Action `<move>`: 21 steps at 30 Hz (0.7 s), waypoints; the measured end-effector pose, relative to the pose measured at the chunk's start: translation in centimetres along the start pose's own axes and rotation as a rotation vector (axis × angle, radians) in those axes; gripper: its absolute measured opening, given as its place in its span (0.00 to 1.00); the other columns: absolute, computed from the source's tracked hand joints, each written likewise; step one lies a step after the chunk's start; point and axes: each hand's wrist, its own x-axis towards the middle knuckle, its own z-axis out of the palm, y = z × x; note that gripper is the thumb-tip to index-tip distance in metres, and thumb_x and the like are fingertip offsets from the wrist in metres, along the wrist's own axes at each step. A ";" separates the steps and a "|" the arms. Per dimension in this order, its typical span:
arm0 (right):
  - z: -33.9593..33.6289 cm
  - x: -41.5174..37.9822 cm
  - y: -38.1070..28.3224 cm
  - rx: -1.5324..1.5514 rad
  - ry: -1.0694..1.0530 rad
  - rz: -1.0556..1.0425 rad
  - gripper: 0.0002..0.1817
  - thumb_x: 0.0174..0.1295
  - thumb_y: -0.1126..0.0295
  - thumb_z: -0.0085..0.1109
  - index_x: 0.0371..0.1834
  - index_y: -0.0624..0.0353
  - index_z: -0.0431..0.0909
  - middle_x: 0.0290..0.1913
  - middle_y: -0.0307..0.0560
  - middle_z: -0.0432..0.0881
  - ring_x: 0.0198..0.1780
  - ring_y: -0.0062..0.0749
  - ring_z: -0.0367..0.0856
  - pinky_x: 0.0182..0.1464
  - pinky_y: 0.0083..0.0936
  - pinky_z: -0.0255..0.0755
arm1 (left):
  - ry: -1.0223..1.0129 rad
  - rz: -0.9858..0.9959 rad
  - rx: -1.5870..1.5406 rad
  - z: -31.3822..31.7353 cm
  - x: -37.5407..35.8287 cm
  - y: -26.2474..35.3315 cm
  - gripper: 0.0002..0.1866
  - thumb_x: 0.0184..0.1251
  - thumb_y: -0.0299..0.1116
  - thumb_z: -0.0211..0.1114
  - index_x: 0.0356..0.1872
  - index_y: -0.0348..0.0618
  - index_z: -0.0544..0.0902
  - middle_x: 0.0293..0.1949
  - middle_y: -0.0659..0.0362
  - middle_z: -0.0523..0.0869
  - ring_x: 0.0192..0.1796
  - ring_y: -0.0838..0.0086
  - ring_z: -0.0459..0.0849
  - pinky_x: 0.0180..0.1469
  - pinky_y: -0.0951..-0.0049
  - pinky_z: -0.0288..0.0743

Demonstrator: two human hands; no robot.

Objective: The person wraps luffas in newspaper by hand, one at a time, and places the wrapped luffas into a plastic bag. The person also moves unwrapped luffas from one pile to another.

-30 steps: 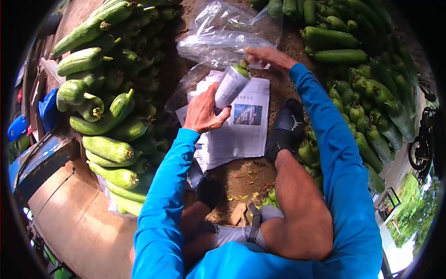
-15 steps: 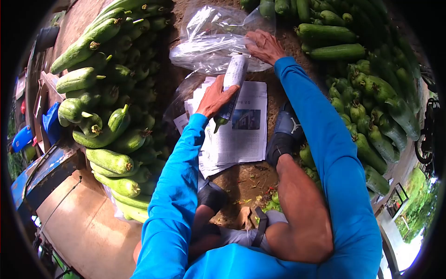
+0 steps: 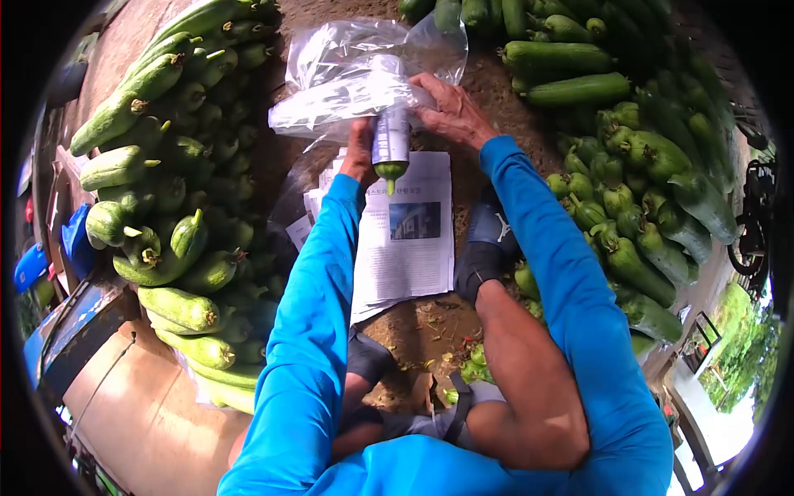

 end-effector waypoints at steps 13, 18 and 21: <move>0.6 -0.8 2.9 -0.130 0.333 0.030 0.26 0.47 0.66 0.66 0.53 0.60 0.77 0.53 0.60 0.75 0.58 0.55 0.74 0.64 0.39 0.69 | -0.189 0.461 1.446 1.5 4.0 -0.8 0.17 0.73 0.35 0.50 0.55 0.41 0.79 0.48 0.43 0.83 0.50 0.52 0.82 0.52 0.60 0.75; -0.1 -1.2 0.2 -0.082 0.322 -0.049 0.19 0.52 0.67 0.67 0.46 0.61 0.80 0.52 0.53 0.79 0.61 0.50 0.74 0.64 0.38 0.69 | -0.098 0.357 1.461 3.1 4.2 -1.1 0.19 0.76 0.39 0.48 0.56 0.40 0.79 0.48 0.47 0.84 0.49 0.58 0.82 0.54 0.63 0.74; -0.3 -2.2 1.0 -0.232 0.265 -0.112 0.23 0.51 0.63 0.72 0.49 0.60 0.79 0.59 0.52 0.74 0.64 0.51 0.71 0.66 0.41 0.67 | -0.288 0.479 1.092 -2.6 8.0 -3.3 0.21 0.74 0.43 0.56 0.57 0.36 0.79 0.50 0.51 0.84 0.51 0.68 0.81 0.52 0.68 0.76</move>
